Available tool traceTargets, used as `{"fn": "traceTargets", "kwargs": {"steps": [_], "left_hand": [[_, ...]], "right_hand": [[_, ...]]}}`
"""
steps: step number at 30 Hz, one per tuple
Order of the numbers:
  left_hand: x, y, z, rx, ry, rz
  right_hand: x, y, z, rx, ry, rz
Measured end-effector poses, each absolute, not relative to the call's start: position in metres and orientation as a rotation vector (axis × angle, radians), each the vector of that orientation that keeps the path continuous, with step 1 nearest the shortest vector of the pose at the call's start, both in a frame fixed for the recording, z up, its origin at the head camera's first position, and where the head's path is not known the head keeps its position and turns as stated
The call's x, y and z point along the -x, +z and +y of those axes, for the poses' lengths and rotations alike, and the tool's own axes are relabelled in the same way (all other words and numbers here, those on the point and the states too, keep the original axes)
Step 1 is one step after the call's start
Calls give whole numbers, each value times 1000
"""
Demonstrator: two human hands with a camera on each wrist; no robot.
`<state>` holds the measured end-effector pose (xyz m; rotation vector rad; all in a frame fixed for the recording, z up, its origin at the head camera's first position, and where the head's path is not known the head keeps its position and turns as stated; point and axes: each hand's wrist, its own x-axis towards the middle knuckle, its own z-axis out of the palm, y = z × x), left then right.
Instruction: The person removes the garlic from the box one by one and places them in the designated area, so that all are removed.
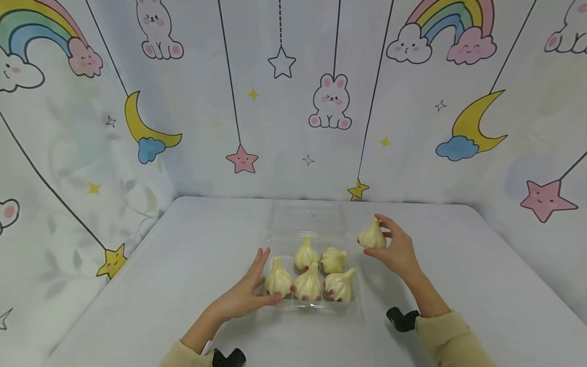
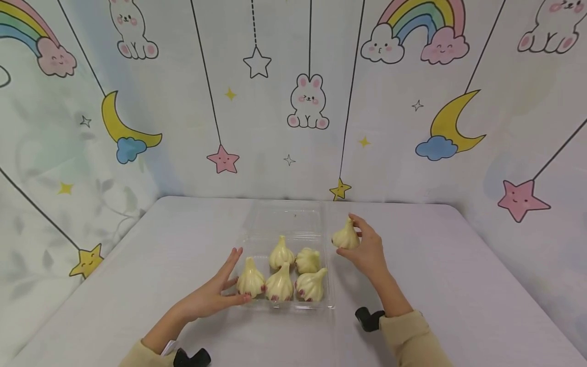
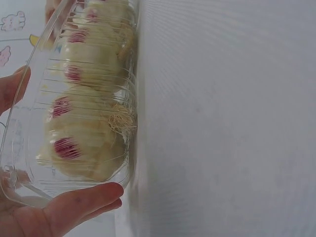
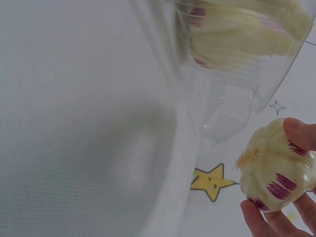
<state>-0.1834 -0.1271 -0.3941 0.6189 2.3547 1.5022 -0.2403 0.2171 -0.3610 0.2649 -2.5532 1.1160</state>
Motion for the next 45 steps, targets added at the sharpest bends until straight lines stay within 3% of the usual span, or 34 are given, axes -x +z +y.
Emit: {"fn": "traceTargets", "kwargs": {"steps": [45], "left_hand": [[186,-400,-129,-627,1516,2340]], "right_hand": [[262,-390,230,-181,1037,-2813]]}}
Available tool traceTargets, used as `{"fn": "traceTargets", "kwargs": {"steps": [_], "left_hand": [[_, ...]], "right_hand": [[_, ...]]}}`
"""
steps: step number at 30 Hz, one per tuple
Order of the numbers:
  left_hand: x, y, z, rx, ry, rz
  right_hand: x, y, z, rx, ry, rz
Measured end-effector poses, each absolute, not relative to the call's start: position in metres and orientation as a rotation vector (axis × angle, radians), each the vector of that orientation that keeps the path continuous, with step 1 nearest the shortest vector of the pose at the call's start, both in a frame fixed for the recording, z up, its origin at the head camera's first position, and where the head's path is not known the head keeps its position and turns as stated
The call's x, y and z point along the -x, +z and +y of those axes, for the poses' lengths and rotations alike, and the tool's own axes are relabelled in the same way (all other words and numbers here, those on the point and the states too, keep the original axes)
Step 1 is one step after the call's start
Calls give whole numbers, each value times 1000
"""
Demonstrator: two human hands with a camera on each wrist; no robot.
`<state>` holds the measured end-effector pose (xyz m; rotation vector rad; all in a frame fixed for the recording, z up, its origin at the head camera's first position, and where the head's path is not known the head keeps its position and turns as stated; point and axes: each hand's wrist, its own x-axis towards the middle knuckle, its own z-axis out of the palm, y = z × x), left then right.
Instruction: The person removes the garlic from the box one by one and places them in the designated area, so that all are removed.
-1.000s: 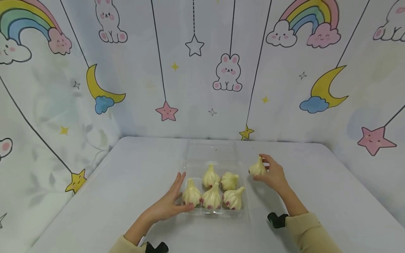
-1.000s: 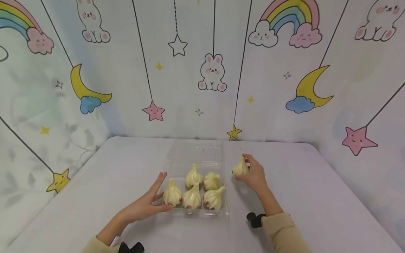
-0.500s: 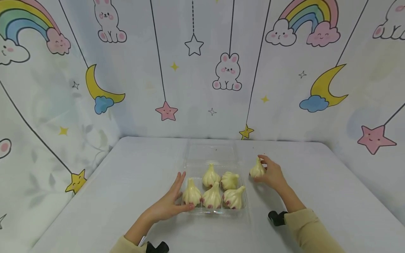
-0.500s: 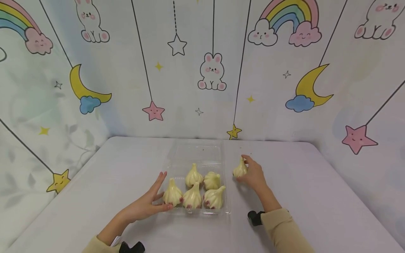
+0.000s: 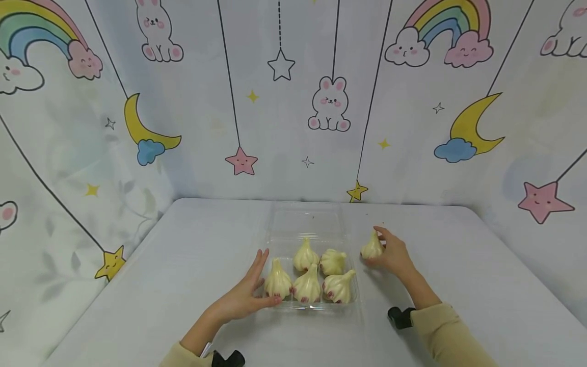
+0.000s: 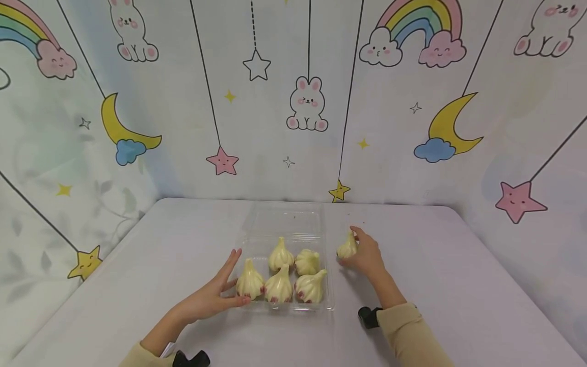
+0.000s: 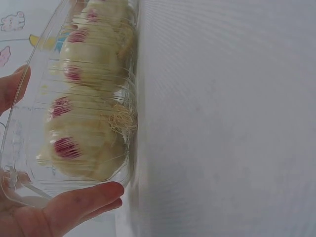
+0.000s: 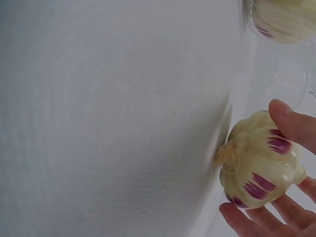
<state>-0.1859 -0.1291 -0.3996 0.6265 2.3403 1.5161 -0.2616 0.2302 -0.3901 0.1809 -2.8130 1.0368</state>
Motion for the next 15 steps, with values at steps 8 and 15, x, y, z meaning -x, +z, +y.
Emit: {"fn": "traceTargets", "kwargs": {"steps": [8,15], "left_hand": [[186,-396,-127,-634,1520,2343],[185,-397,-128,-613,1526,2340]], "right_hand": [[259,-388,230,-163,1043,-2829],[258,-383,229,-145,1008,-2873]]}}
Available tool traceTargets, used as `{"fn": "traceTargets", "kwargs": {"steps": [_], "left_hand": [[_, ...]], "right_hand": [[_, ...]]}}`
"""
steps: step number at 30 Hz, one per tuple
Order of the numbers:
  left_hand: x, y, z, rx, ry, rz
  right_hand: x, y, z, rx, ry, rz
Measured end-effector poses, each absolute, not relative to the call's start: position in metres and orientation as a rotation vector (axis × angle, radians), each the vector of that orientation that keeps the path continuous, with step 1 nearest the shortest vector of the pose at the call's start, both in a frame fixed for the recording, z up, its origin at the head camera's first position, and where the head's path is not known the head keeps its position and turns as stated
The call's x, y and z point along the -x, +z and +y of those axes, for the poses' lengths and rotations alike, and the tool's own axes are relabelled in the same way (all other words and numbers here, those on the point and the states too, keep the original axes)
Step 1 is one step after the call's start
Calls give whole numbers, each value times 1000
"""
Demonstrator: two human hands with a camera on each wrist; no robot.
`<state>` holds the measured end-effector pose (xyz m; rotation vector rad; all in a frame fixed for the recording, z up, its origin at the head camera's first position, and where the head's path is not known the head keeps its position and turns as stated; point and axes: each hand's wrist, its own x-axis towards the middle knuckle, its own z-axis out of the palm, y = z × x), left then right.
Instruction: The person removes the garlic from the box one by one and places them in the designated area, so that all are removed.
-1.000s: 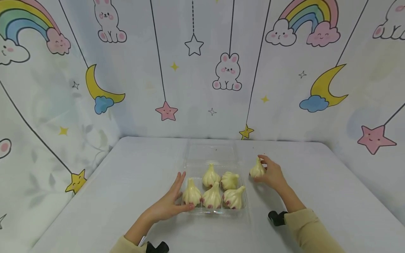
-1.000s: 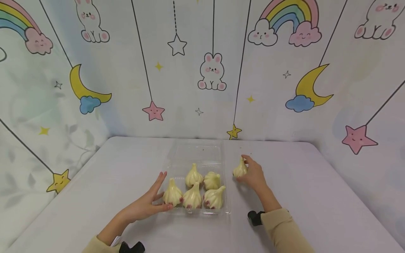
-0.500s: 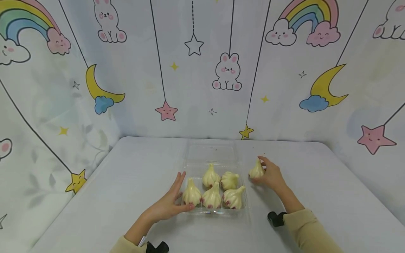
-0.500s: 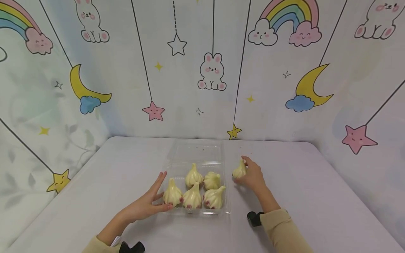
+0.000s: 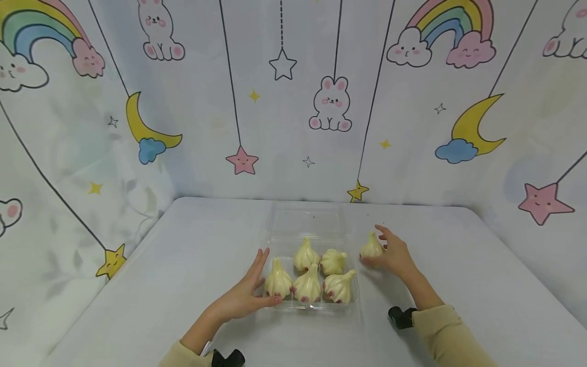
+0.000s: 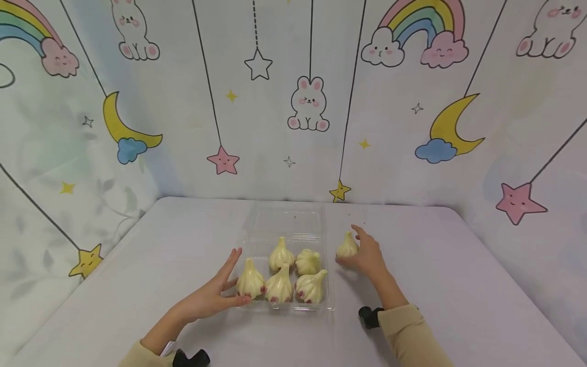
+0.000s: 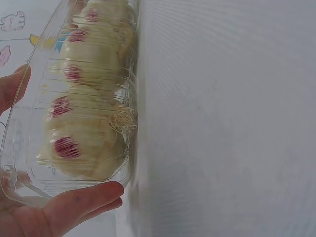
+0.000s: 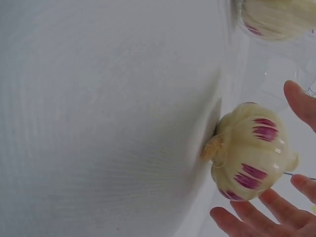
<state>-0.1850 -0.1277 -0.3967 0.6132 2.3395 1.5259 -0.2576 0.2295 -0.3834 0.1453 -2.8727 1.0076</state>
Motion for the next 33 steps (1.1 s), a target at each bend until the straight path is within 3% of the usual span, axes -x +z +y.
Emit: {"fn": "traceTargets", "kwargs": {"steps": [33], "left_hand": [[185,-395,-127,-626,1536,2336]], "right_hand": [[236,-354,222,-110,1018,-2835]]}}
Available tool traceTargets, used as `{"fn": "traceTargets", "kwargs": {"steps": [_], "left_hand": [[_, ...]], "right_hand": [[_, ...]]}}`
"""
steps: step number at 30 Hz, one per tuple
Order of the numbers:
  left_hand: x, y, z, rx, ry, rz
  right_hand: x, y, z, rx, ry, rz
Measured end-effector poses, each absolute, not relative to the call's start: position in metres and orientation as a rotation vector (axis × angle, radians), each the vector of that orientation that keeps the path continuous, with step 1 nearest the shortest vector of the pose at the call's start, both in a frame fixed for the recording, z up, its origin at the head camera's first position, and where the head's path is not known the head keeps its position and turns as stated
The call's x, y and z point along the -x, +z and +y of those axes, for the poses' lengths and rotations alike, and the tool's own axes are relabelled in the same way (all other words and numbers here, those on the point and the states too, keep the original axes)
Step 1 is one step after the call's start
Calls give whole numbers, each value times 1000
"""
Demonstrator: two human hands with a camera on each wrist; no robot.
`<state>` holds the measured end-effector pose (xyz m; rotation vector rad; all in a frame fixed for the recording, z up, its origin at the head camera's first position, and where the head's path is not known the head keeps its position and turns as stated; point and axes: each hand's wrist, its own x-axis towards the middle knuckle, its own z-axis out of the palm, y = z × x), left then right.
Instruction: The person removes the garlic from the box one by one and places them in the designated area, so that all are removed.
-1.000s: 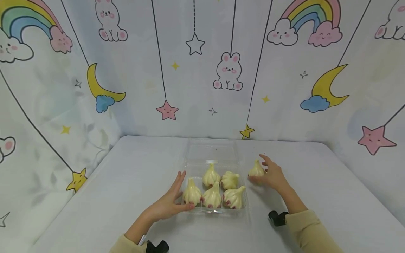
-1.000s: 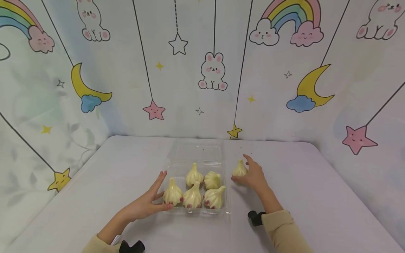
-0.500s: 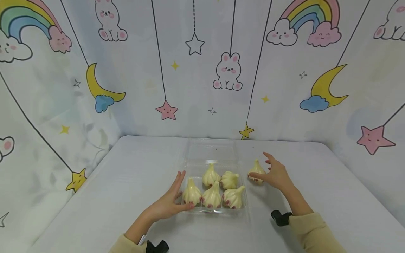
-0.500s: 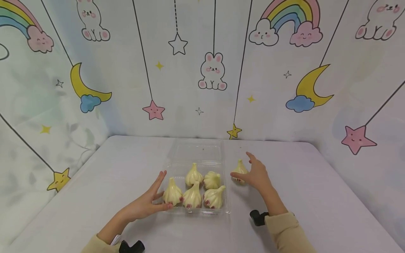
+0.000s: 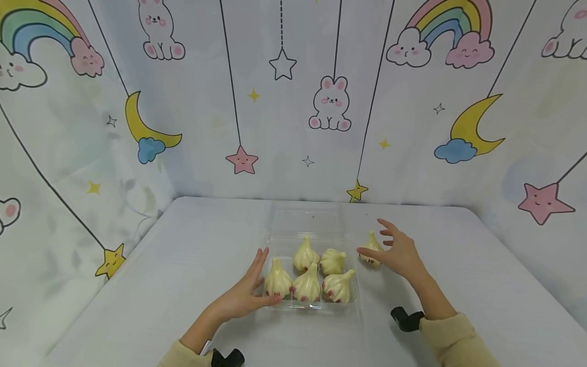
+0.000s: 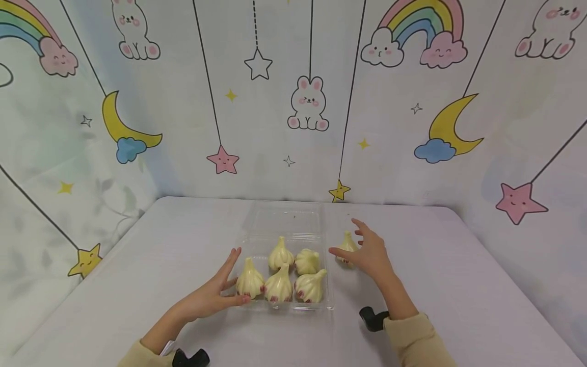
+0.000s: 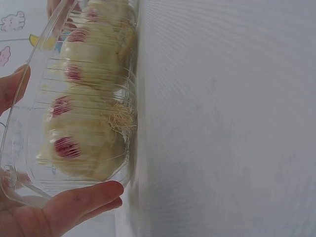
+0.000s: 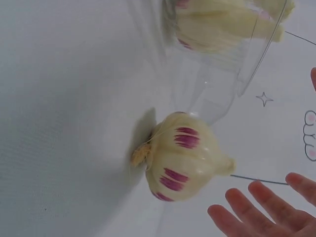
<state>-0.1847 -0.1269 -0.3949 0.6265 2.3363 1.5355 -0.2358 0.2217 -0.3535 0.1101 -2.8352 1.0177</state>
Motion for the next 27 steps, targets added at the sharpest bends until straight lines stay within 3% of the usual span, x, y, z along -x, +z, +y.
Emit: {"fn": "traceTargets", "kwargs": {"steps": [27], "left_hand": [[184,-394,-127,-630,1516,2353]], "right_hand": [[210,-346,173,-327,1256,-2701]]}}
